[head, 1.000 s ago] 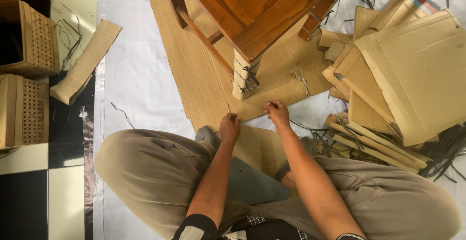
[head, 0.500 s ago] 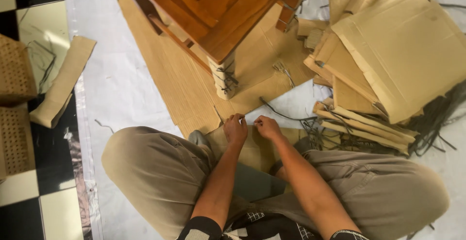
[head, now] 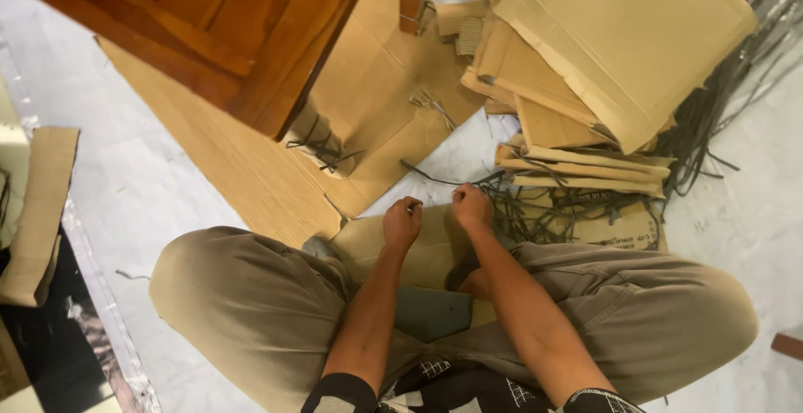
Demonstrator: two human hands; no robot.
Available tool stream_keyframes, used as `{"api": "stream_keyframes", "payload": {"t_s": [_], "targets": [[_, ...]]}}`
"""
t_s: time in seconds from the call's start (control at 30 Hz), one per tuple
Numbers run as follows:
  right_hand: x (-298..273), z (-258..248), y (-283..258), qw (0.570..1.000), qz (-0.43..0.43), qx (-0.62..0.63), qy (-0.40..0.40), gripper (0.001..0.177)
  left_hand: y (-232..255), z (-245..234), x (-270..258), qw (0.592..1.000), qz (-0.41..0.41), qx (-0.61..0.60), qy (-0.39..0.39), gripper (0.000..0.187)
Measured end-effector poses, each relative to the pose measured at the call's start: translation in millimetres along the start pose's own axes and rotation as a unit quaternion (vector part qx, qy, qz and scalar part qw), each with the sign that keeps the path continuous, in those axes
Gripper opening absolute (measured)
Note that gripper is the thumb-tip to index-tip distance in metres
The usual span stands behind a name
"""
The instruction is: Wrapping the base and legs of a wooden chair with cardboard and plastic ties.
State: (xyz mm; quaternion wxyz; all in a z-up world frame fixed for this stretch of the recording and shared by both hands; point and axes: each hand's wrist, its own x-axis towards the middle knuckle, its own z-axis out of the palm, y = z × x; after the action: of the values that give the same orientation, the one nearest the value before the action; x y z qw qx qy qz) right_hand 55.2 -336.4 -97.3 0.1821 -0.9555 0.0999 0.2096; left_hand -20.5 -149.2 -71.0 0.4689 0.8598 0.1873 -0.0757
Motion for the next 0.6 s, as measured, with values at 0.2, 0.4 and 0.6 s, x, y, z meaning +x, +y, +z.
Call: {"api": "stream_keyframes", "payload": {"t_s": [0.2, 0.4, 0.6], "targets": [[-18, -54, 14, 0.985, 0.142, 0.039, 0.093, 0.023, 8, 6, 0, 1.0, 0.008, 0.009, -0.017, 0.013], [-26, -51, 39, 0.987, 0.16, -0.021, 0.005, 0.032, 17, 4, -3, 0.999, 0.016, -0.002, -0.031, 0.015], [-31, -58, 14, 0.996, 0.036, 0.084, 0.002, 0.021, 10, 7, 0, 0.998, -0.013, -0.042, -0.043, 0.017]]}}
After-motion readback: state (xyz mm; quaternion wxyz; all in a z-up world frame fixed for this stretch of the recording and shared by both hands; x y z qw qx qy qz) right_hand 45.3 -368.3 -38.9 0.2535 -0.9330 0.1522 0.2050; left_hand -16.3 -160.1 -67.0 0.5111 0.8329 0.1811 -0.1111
